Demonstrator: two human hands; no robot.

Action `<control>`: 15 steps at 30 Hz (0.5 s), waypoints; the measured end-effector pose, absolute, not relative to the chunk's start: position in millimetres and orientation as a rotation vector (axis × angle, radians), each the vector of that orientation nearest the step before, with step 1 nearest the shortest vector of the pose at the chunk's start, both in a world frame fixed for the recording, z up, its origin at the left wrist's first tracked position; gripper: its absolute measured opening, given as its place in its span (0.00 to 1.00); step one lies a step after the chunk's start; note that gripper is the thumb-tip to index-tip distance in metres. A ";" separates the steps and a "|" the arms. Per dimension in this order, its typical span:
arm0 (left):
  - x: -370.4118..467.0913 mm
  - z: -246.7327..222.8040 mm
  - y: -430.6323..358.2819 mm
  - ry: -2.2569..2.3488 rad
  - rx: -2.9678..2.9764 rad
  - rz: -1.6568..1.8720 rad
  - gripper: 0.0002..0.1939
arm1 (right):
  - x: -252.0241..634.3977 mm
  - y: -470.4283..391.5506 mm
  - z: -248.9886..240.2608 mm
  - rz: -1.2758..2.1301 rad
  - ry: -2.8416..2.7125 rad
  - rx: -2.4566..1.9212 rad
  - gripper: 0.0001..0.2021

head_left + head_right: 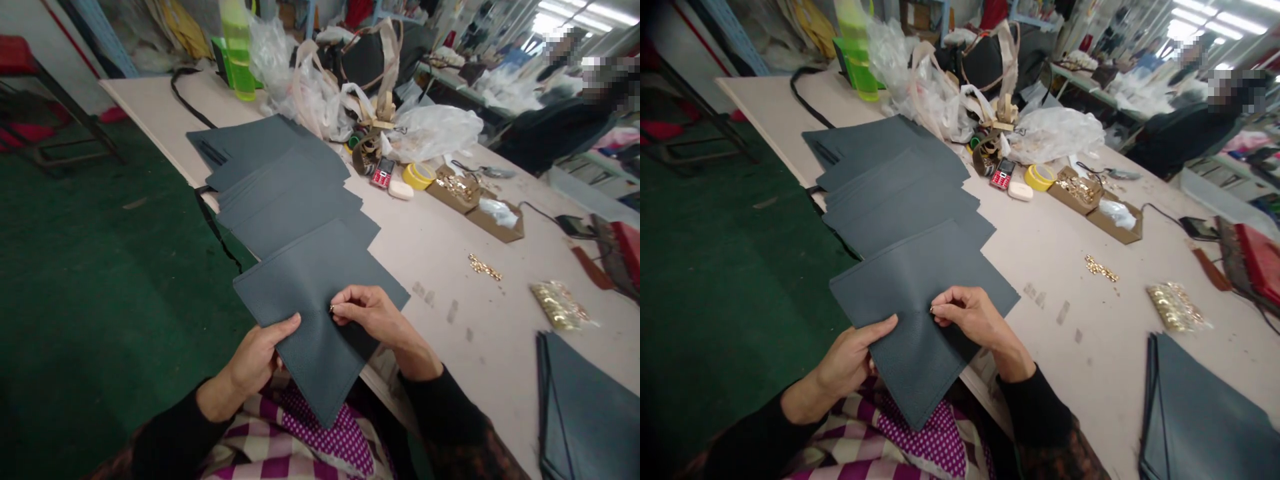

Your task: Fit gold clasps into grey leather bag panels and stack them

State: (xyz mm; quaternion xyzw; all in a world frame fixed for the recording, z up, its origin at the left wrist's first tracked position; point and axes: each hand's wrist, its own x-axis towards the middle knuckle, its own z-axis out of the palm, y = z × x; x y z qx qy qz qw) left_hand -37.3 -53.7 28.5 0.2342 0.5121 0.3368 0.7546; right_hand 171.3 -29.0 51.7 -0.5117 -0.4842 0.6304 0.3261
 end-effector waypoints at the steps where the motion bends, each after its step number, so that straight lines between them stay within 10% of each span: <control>1: -37.9 27.9 -54.3 1.117 0.520 0.734 0.20 | 169.7 -29.1 53.0 1.653 -1.294 -1.334 0.15; 15: -49.3 14.1 -59.5 1.155 0.721 0.663 0.17 | 158.6 -28.8 51.3 1.648 -1.359 -1.370 0.12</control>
